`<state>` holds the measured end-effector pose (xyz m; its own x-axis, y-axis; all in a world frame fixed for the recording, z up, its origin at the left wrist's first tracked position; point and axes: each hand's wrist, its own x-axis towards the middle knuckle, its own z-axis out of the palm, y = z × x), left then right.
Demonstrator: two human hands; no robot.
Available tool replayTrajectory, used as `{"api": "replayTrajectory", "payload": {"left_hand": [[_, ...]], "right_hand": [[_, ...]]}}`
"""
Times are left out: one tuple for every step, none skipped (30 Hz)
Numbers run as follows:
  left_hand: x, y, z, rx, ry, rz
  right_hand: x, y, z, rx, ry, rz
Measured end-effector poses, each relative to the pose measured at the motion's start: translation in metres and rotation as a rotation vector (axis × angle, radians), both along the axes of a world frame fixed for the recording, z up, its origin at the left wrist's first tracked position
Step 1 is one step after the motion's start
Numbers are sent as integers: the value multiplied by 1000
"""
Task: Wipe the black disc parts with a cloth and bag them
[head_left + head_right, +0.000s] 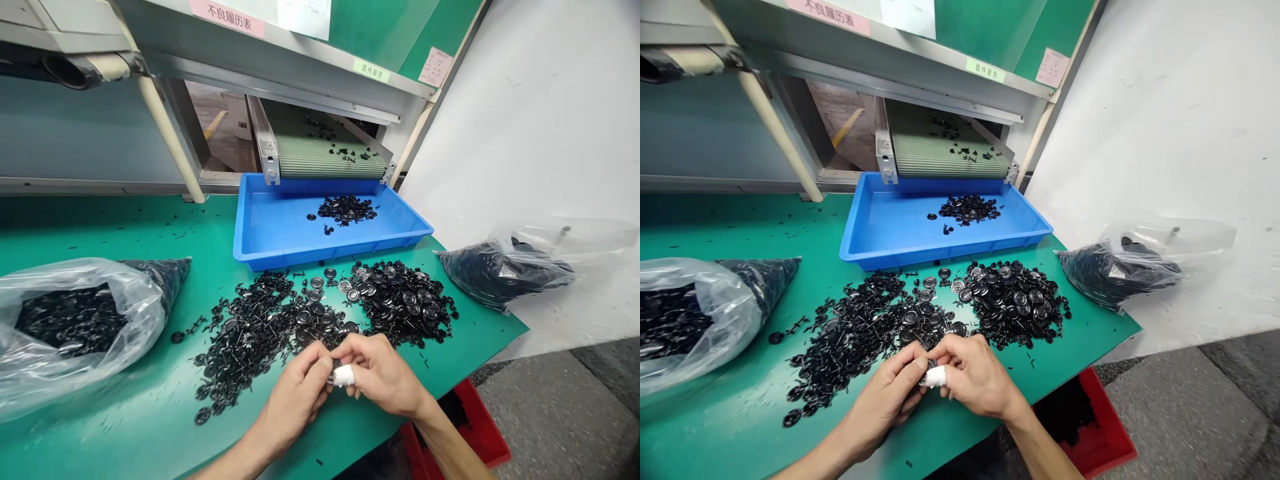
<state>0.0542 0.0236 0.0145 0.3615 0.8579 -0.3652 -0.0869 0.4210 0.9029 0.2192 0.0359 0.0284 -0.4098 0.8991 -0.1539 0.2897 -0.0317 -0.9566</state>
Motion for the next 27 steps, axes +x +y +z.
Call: {"api": "replayTrajectory", "payload": {"left_hand": [[1,-1,0,13,9,4],[1,-1,0,19,14,12],[2,-1,-1,17,11,25],[2,-1,-1,2,0,39],[2,-1,-3,-21,-23,57],[2,-1,-4,-46,-57,77],[2,0,-6,-67,-97,99],[1,0,-7,-78,-137,113],[-1,1,-8,-83,-174,113],[-2,2,-9,-84,-206,105],[-4,3,-9,-89,-236,96],[-5,4,-9,-105,-263,92],[-7,5,-9,-130,-291,98],[-8,7,-9,-162,-323,111],[-10,8,-9,-194,-358,128],[-11,9,-9,-223,-393,144],[-12,10,-9,-244,-428,151],[-13,11,-9,-261,-461,148],[-14,12,-9,-275,-488,140],[-15,13,-10,-287,-506,138],[-16,14,-9,-299,-514,144],[-16,14,-9,-311,-516,158],[-16,14,-8,-317,-511,177],[-15,14,-8,-314,-499,194],[-14,14,-7,-301,-482,201],[-13,13,-6,-282,-460,194],[-11,12,-5,-259,-431,173]], "right_hand": [[-1,-1,-2,-31,18,-15],[-2,-1,-4,-66,41,-37],[-3,0,-7,-94,61,-63],[-5,1,-9,-109,77,-84],[-6,4,-12,-111,84,-91],[-7,8,-13,-91,69,-84],[-7,14,-13,-32,26,-80],[-8,22,-12,63,-42,-88],[-8,31,-11,181,-129,-96],[-9,42,-9,330,-234,-137],[-11,52,-8,451,-326,-160],[-13,63,-7,524,-411,-158],[-16,72,-7,559,-495,-146],[-20,80,-8,564,-572,-120],[-23,87,-9,555,-639,-97],[-27,91,-11,546,-691,-82],[-30,94,-13,542,-726,-72],[-32,95,-14,546,-744,-70],[-32,94,-14,553,-753,-73],[-31,93,-14,565,-753,-79],[-28,90,-12,582,-749,-78],[-24,86,-10,603,-733,-74],[-18,80,-6,628,-704,-63],[-12,74,-2,650,-664,-43],[-6,67,3,670,-617,-15],[0,59,8,682,-570,20],[5,50,12,683,-533,62]]}}
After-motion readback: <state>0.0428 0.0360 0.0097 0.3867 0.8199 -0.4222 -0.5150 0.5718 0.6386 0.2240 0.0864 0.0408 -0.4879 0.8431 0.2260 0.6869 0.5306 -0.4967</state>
